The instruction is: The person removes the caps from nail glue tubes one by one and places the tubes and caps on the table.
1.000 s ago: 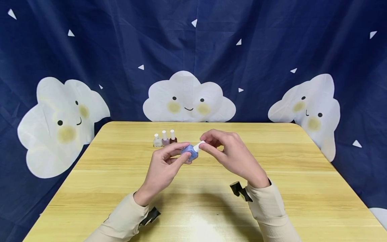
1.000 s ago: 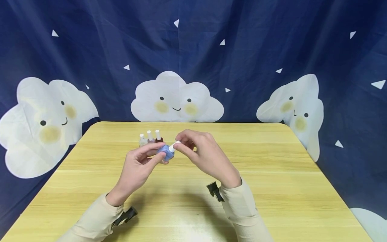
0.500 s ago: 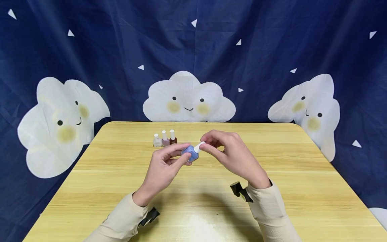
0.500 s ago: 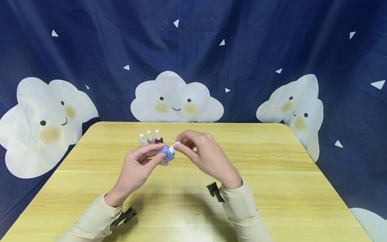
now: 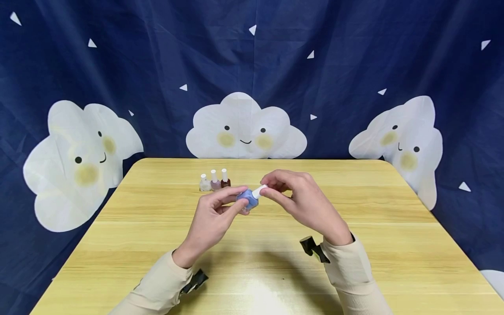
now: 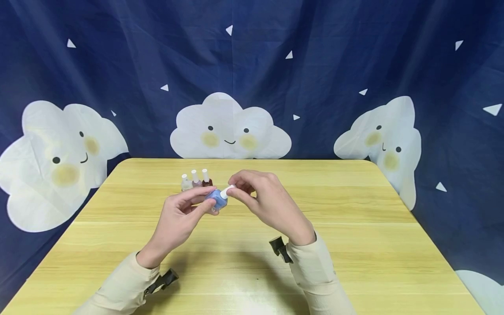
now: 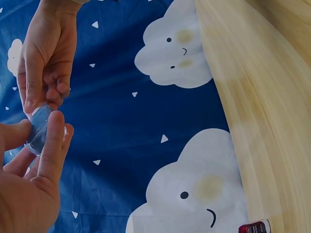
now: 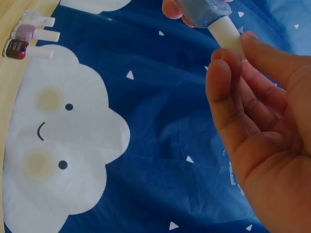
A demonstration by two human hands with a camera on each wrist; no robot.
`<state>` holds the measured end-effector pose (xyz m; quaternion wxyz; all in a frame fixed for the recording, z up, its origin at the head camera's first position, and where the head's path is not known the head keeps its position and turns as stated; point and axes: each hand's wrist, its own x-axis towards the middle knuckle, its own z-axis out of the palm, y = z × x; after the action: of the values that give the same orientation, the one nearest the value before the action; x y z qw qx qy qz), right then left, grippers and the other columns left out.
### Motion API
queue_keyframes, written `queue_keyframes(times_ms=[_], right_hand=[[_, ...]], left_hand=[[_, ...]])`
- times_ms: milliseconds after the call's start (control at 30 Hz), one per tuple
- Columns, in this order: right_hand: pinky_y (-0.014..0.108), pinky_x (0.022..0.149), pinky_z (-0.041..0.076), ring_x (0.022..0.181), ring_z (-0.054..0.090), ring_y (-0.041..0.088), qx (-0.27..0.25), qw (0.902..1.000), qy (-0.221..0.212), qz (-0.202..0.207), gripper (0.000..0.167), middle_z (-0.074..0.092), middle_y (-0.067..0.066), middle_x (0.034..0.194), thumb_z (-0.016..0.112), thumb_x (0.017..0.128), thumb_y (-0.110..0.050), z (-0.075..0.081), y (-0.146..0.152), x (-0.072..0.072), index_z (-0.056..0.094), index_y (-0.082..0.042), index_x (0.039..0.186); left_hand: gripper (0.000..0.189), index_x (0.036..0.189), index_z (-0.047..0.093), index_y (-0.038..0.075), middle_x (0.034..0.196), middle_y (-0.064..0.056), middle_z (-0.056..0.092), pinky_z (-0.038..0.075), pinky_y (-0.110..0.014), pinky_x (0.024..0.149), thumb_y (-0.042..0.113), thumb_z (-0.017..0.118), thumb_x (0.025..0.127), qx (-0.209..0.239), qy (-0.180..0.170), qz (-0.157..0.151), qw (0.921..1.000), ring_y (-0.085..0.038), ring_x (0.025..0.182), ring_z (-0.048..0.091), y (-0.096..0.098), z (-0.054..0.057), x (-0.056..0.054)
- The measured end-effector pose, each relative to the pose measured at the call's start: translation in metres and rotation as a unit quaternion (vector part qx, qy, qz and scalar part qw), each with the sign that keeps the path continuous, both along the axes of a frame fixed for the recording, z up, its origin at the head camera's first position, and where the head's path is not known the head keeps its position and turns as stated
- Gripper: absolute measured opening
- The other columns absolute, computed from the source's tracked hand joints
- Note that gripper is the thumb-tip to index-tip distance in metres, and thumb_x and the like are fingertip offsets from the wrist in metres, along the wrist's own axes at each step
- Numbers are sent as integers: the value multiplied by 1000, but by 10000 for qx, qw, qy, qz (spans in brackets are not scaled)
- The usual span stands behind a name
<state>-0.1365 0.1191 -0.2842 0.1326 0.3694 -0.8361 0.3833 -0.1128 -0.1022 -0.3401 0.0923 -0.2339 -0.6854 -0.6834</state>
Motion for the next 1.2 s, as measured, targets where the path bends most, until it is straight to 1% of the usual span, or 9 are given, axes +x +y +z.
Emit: queue_keyframes(times_ms=[167,367,433,600,800,900,1000,1067,1200], right_hand=[[24,72,60,77,66,1,-15,10000,-1,-43,8,70,-12,88,73,97,-22,0,-1,0,71,-15,101],[24,73,60,80,66,1,9,9999,-87,-126,13,71,-11,90,72,98,-22,-2,-1,-1,70,-12,107],[25,74,60,80,66,1,34,9998,-142,-125,13,70,-12,90,71,99,-23,-2,-1,-1,70,-14,108],[29,71,60,79,64,2,97,9993,-265,-237,9,69,-13,86,69,100,-27,-1,0,-1,71,-19,102],[28,67,57,75,62,3,147,9985,-311,-422,11,68,-14,82,69,100,-29,0,0,-1,73,-20,96],[27,65,57,73,61,3,182,9985,-272,-436,10,68,-15,81,70,100,-29,0,1,-1,73,-21,95],[25,63,55,71,60,3,232,9986,-218,-426,8,67,-16,80,70,99,-28,0,1,0,73,-21,94],[24,62,53,70,59,4,264,9986,-193,-419,8,66,-16,79,71,99,-28,0,1,0,72,-22,94],[24,64,54,71,60,3,270,9988,-170,-369,8,66,-16,79,71,99,-27,0,1,0,72,-21,94]], left_hand=[[28,123,68,-9,110,-24,71,65,-37,77,-4,68,95,2,91,-19,10000,-13,82,74,-1,0,-1],[28,122,67,-11,110,-25,70,65,-37,77,-5,69,94,64,198,-47,9998,-12,84,73,-1,-1,-2],[28,121,68,-10,110,-25,70,65,-37,77,-5,69,94,78,209,-59,9997,-12,84,73,0,-1,-2],[27,121,68,-8,109,-25,71,65,-37,77,-5,69,94,85,246,-66,9996,-13,84,74,-1,-1,-2],[28,121,68,-9,108,-24,72,65,-37,76,-5,70,94,15,309,-17,9995,-13,85,74,-2,0,-2],[28,121,68,-10,108,-23,72,65,-36,76,-5,70,94,-30,338,10,9994,-13,85,74,-2,0,-2],[28,121,69,-7,108,-22,72,65,-36,76,-5,70,93,-48,355,23,9994,-13,86,74,-1,0,-2],[27,120,69,-8,108,-22,72,65,-36,76,-5,70,93,-58,371,32,9993,-12,87,74,-1,0,-2],[27,120,69,-9,108,-21,71,65,-36,75,-5,71,93,-105,394,80,9991,-12,88,73,-1,-1,-2]])
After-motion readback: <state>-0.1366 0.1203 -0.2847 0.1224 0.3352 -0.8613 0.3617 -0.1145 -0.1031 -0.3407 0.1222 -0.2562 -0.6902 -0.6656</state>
